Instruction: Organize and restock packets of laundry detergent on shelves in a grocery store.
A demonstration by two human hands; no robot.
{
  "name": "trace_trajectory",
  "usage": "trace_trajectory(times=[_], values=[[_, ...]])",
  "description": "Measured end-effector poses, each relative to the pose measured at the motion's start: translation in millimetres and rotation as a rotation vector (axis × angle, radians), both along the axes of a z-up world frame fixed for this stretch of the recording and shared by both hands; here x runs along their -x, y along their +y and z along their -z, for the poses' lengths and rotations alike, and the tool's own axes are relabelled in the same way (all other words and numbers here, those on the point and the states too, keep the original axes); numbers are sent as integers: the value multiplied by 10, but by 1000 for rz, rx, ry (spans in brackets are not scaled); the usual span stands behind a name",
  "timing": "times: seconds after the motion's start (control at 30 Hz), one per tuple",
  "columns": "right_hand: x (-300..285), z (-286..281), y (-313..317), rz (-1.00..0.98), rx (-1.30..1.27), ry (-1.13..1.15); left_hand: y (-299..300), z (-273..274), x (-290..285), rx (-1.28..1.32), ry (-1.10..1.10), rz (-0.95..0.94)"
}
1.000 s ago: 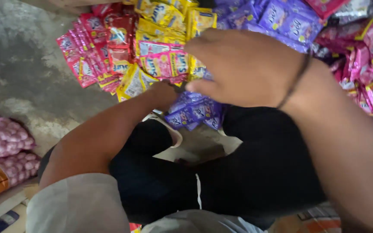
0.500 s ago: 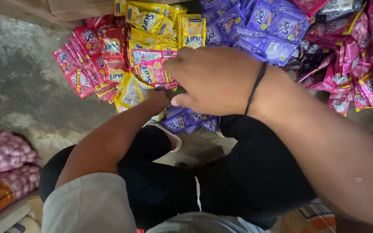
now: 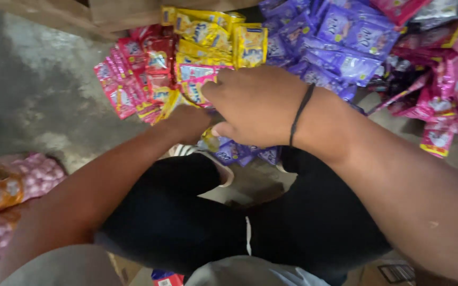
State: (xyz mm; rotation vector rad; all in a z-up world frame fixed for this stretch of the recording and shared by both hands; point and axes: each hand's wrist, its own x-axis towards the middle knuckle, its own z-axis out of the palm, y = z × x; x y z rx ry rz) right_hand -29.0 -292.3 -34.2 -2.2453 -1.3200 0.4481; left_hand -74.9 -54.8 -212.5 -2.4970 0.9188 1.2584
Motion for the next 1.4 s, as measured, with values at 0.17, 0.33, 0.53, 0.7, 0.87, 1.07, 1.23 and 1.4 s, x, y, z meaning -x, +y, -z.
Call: trace_trajectory(times=[0.17,0.33,0.53,0.7,0.87,1.07,1.23,1.4], values=[[-119,61,-57,-16,84,85,16,-1026,-256,302,-294,-32],[-324,216,-158,82,150,33,91,-1599,-157,516,-662,-39],[-393,388,-36,-59,-97,119,123,-1802,16,833,-828,10],[-355,352,83,-149,-240,202,272,-1913,14,1146,-656,-92],[-298,475,180,54,-174,617,396,-1782,-14,1325,-620,-564],[-332,427,317,356,-368,583,144,-725,-232,1479,-73,-1081],[-350,516,151,457,-237,485,-186,-919,-237,1728,-3,-1067],[-280,512,75,509,-257,870,-120,-799,-302,1777,122,-1209]])
